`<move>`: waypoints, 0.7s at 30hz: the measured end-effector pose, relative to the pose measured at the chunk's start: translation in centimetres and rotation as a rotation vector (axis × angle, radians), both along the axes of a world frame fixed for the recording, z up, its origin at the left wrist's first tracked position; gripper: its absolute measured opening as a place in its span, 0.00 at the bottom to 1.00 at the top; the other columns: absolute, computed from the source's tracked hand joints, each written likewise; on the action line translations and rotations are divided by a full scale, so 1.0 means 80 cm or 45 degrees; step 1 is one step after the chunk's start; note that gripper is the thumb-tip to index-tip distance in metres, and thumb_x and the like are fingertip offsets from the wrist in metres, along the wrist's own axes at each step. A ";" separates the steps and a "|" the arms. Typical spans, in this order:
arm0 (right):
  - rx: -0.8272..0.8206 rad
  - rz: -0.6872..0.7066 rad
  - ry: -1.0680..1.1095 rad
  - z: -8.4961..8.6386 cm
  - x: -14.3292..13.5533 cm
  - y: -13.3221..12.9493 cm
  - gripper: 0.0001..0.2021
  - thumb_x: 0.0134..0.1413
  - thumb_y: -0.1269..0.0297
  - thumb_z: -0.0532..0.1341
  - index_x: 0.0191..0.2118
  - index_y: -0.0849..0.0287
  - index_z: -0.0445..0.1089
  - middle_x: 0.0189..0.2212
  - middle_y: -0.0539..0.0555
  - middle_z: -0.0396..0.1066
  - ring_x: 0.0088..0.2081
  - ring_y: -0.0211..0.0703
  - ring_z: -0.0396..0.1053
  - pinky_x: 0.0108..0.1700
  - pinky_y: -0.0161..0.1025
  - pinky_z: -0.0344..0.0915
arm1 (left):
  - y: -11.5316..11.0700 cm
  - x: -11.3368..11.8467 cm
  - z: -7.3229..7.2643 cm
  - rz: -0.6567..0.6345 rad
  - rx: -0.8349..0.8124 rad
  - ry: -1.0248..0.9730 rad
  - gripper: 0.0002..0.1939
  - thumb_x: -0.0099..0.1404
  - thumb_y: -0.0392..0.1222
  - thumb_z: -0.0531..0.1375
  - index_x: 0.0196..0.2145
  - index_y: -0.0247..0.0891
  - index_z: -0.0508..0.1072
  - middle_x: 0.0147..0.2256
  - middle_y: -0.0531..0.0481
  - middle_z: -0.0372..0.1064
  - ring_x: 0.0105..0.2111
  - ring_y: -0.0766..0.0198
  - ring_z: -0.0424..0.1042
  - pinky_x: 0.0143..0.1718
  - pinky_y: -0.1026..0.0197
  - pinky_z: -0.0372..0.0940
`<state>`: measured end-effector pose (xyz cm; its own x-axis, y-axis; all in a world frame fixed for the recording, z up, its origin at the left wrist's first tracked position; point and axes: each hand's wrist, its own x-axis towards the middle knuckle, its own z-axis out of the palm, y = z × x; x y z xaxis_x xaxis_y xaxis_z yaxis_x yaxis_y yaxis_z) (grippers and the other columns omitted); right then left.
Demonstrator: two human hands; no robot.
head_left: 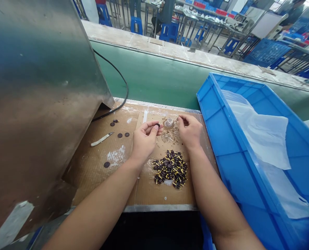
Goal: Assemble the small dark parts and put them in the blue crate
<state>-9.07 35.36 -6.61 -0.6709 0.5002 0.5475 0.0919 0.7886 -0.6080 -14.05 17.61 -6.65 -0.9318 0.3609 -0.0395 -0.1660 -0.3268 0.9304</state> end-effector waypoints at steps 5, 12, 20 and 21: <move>-0.378 -0.054 0.107 0.003 0.013 -0.006 0.10 0.61 0.60 0.61 0.41 0.60 0.76 0.34 0.56 0.78 0.34 0.45 0.75 0.38 0.42 0.73 | 0.002 0.001 -0.004 -0.031 0.018 -0.068 0.14 0.63 0.41 0.66 0.45 0.32 0.76 0.40 0.38 0.77 0.35 0.62 0.78 0.46 0.56 0.75; -0.101 0.115 0.076 0.000 0.005 -0.010 0.10 0.65 0.63 0.58 0.42 0.56 0.77 0.40 0.56 0.78 0.41 0.46 0.74 0.42 0.44 0.72 | 0.004 -0.001 -0.008 -0.019 0.005 -0.036 0.14 0.62 0.41 0.67 0.44 0.32 0.76 0.39 0.39 0.77 0.35 0.62 0.78 0.42 0.59 0.75; 0.006 0.134 -0.004 -0.004 -0.002 -0.009 0.11 0.66 0.63 0.57 0.44 0.55 0.77 0.42 0.56 0.78 0.43 0.48 0.73 0.47 0.46 0.70 | 0.003 -0.001 -0.004 -0.005 0.002 -0.016 0.12 0.63 0.40 0.66 0.44 0.32 0.76 0.38 0.40 0.77 0.35 0.62 0.77 0.41 0.59 0.74; 0.018 0.140 -0.010 -0.004 -0.002 -0.009 0.11 0.66 0.63 0.57 0.44 0.55 0.77 0.42 0.56 0.78 0.44 0.48 0.73 0.48 0.46 0.70 | 0.003 -0.001 -0.004 -0.004 0.001 -0.014 0.12 0.63 0.40 0.66 0.43 0.33 0.76 0.38 0.40 0.77 0.35 0.62 0.77 0.41 0.59 0.74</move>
